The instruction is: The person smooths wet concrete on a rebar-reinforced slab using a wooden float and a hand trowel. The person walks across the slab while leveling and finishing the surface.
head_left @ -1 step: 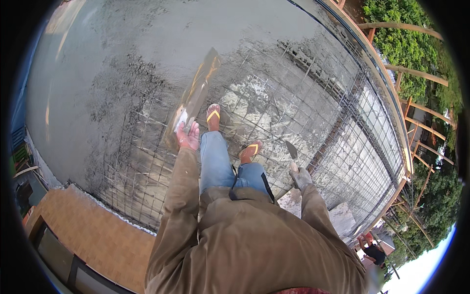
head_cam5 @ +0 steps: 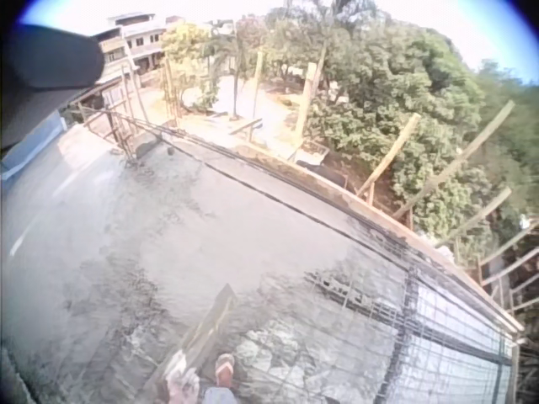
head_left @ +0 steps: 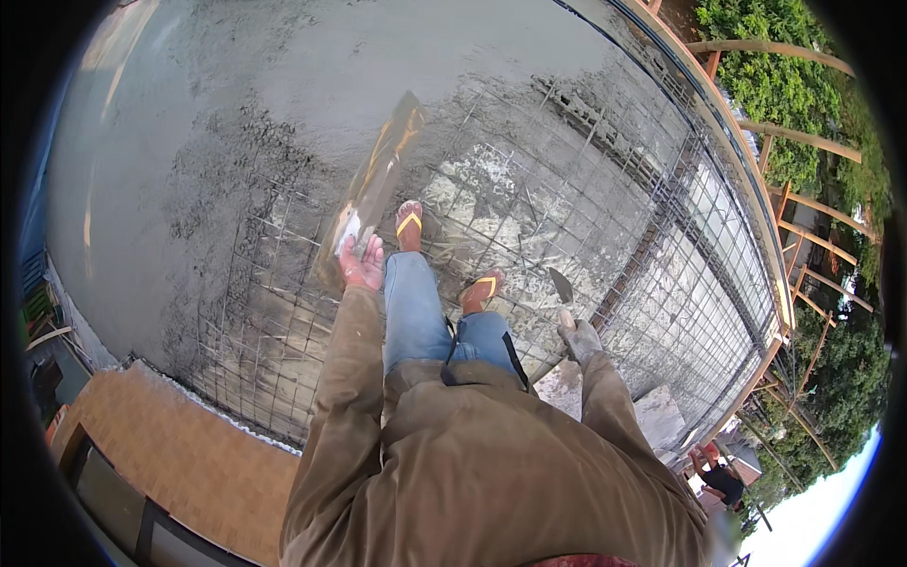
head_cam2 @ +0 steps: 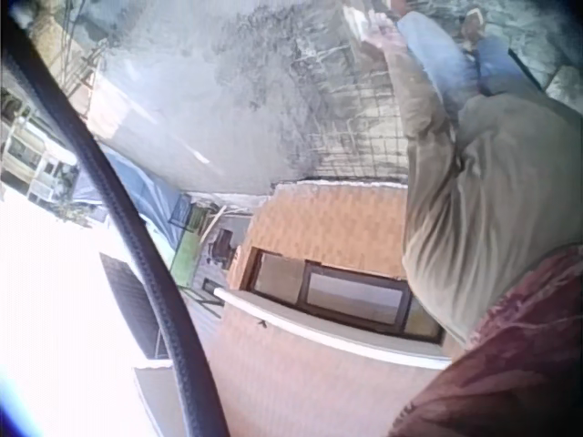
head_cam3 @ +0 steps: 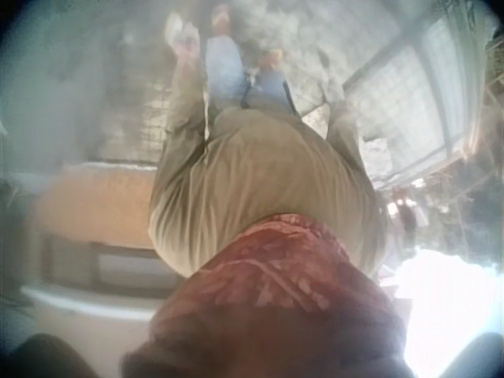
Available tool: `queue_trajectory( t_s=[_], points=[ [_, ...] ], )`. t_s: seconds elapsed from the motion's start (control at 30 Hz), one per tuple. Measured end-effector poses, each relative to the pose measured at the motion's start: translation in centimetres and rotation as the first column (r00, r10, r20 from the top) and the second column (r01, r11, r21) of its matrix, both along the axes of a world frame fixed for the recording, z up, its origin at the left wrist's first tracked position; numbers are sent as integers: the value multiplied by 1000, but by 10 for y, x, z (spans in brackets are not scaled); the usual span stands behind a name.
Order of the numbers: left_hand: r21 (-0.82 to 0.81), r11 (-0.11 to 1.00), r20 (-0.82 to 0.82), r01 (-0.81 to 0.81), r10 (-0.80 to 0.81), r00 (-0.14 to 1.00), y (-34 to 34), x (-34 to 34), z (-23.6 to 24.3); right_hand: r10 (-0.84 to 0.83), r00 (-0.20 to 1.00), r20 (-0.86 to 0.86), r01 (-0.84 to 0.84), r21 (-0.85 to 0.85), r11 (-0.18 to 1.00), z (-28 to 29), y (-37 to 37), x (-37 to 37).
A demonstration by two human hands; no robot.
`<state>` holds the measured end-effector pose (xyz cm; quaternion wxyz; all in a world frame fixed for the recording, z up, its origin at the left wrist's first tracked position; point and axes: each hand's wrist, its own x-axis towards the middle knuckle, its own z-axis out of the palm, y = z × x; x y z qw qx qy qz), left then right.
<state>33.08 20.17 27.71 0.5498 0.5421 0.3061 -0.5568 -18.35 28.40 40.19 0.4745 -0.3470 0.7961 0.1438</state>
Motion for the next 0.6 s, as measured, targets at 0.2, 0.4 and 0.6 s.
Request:
queue_trajectory(
  t_s=[0.2, 0.4, 0.6],
  points=[
    [53, 998, -39, 37, -35, 999, -25, 33, -7, -82, 996, -34, 82, 3, 997, 28, -52, 45],
    [141, 987, -30, 81, -78, 997, -24, 81, -13, -277, 960, -46, 278, 4, 961, 66, -72, 87],
    [191, 976, 62, 102, -116, 991, -24, 109, -13, -281, 954, -107, 290, 81, 954, 62, -54, 88]
  ],
)
